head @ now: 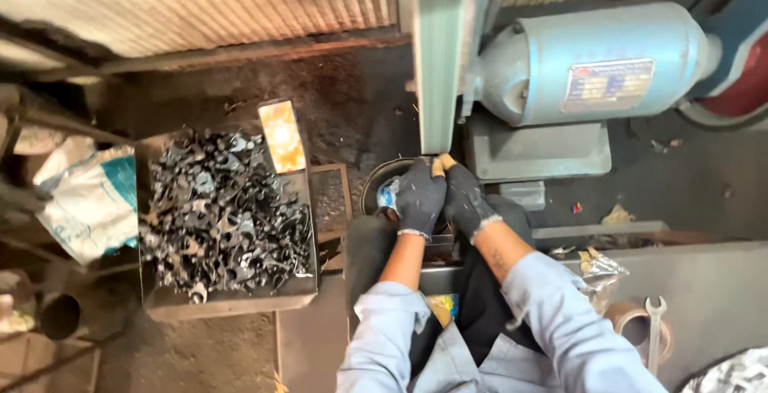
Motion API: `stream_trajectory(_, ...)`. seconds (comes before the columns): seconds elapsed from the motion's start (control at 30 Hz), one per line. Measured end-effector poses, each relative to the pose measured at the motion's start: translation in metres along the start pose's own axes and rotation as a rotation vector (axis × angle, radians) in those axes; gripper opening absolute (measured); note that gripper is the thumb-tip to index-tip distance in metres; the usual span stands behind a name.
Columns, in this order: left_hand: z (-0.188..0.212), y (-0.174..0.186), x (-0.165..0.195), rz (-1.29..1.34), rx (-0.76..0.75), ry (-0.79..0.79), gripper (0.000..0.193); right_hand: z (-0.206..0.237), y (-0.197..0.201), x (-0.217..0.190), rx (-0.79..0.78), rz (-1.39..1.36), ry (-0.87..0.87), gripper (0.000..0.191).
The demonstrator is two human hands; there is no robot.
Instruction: The person sits at a bench grinder and grinds small metal castings one at a time, holding each piece against the spinning wheel to remove excess material while sparks fly, then places the finished piece into a tray filled with similar ground parts and picks up the next piece.
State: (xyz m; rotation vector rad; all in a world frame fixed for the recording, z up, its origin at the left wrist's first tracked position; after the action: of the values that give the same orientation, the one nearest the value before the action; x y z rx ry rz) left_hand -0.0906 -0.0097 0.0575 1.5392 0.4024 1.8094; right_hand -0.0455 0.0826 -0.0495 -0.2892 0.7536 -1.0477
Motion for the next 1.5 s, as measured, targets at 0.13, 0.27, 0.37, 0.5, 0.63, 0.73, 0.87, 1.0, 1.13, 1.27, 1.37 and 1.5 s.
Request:
stream_trajectory(0.13,0.003,-0.013,0.004,0.417,0.014,-0.28,0.033,0.008,-0.002,-0.016,-0.22,0.251,0.316,0.029)
stream_trajectory(0.27,0.001,-0.047,-0.029,0.998,-0.139,0.017,0.034,0.057,0.018,-0.059,0.134,0.803,0.593,0.029)
stream_trajectory(0.37,-0.008,-0.047,-0.025,0.619,-0.017,-0.185,0.035,0.066,0.02,-0.065,0.167,0.623,0.571,0.029)
stream_trajectory(0.5,-0.014,-0.081,-0.033,0.922,-0.232,-0.128,0.035,0.063,0.011,-0.075,0.302,0.866,0.792,0.03)
stream_trajectory(0.63,-0.02,-0.074,-0.051,0.804,0.082,-0.056,0.031,0.048,-0.004,-0.074,0.102,0.923,0.792,0.027)
stream_trajectory(0.73,-0.02,-0.09,-0.037,0.975,-0.087,-0.126,0.031,0.056,0.0,-0.082,0.009,0.564,0.687,0.03)
stream_trajectory(0.87,0.004,-0.087,-0.018,0.933,-0.338,-0.327,0.032,0.094,-0.02,-0.086,-0.25,0.399,0.663,0.036)
stream_trajectory(1.0,0.027,-0.056,-0.039,0.047,-0.137,-0.298,0.039,0.11,-0.012,-0.075,0.045,1.033,0.625,0.035)
stream_trajectory(1.13,0.028,-0.033,-0.034,0.273,-0.137,-0.385,0.037,0.096,-0.018,-0.065,-0.038,0.906,0.625,0.032)
stream_trajectory(1.27,-0.008,-0.031,-0.055,0.312,-0.039,-0.226,0.034,0.05,-0.029,-0.05,-0.036,1.021,0.504,0.035)
stream_trajectory(1.37,-0.024,-0.049,-0.074,0.279,-0.03,-0.102,0.033,0.033,-0.031,-0.052,-0.006,1.105,0.533,0.038)
stream_trajectory(1.5,-0.016,-0.061,-0.059,0.556,0.049,-0.272,0.031,0.033,-0.016,-0.065,0.037,1.181,0.599,0.038)
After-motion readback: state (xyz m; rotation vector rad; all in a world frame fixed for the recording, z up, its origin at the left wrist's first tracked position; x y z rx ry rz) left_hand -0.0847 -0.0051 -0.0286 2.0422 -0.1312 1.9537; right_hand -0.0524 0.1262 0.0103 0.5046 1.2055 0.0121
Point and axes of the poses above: each hand's wrist, its own z-axis away from the middle knuckle, its own y-axis out of the back of the hand, x = y × z, the point moved 9 cm from there along -z, towards the middle knuckle, and after that the axes turned 3 degrees about z, right-handed, at the moved point
